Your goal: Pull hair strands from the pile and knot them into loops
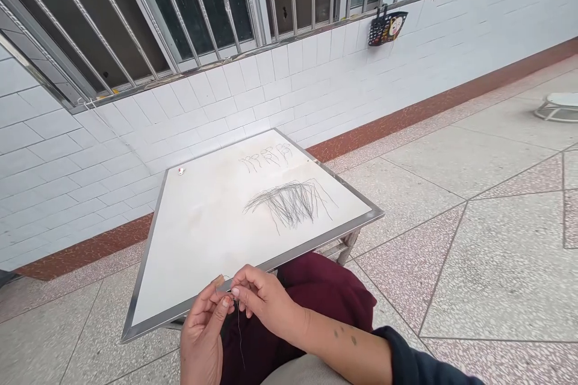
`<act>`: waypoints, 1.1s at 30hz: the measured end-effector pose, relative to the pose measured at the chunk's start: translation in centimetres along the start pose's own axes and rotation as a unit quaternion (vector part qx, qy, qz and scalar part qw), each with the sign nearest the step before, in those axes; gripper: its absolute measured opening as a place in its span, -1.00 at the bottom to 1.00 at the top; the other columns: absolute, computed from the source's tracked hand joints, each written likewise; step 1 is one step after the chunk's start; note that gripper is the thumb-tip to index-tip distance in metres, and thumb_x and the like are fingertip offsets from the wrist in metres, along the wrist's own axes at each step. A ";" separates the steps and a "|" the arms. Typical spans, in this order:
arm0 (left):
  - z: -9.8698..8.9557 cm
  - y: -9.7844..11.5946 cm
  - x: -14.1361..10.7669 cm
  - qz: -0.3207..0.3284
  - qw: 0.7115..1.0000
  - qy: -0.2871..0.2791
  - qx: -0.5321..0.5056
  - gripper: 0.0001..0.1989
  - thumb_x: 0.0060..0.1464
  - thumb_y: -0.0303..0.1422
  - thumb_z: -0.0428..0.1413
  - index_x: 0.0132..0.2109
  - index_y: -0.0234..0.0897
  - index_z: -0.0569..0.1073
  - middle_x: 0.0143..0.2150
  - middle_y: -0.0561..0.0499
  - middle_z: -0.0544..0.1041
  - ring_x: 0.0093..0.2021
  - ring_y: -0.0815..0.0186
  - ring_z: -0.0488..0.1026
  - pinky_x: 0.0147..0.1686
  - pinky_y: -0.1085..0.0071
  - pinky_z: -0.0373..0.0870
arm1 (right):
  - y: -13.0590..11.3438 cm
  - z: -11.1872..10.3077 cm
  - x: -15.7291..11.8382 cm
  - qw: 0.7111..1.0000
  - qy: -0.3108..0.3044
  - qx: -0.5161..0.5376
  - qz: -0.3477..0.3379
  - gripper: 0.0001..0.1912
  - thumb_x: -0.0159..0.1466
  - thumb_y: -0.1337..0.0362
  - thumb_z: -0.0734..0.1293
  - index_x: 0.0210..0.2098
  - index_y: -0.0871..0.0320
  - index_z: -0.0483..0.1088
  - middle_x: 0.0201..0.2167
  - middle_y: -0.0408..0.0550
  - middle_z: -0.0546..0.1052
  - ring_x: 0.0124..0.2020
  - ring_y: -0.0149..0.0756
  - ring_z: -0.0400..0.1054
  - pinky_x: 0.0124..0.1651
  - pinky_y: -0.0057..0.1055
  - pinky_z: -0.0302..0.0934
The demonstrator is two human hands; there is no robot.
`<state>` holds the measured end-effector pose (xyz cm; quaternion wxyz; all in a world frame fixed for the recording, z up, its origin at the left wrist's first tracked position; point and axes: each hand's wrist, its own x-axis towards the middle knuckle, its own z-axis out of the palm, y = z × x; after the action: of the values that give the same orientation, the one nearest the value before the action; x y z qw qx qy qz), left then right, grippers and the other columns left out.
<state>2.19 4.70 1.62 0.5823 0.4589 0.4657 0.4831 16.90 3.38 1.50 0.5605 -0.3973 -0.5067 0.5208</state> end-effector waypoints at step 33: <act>-1.0 4.3 -2.0 -0.088 0.952 -0.144 -0.257 -0.45 0.08 -0.55 0.14 0.22 -0.23 0.30 -0.41 0.11 0.27 -0.50 0.52 0.12 -0.46 0.56 0.17 | -1.7 -3.8 0.1 0.903 0.033 -0.350 -0.248 -0.80 0.38 0.36 0.18 -0.13 0.10 0.43 -0.38 -0.06 0.43 -0.32 -0.31 0.29 -0.29 -0.39 0.24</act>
<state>0.42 3.27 5.94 0.7815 0.3155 0.2757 0.4622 20.91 3.59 2.53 0.5126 -0.4461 -0.7201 0.1405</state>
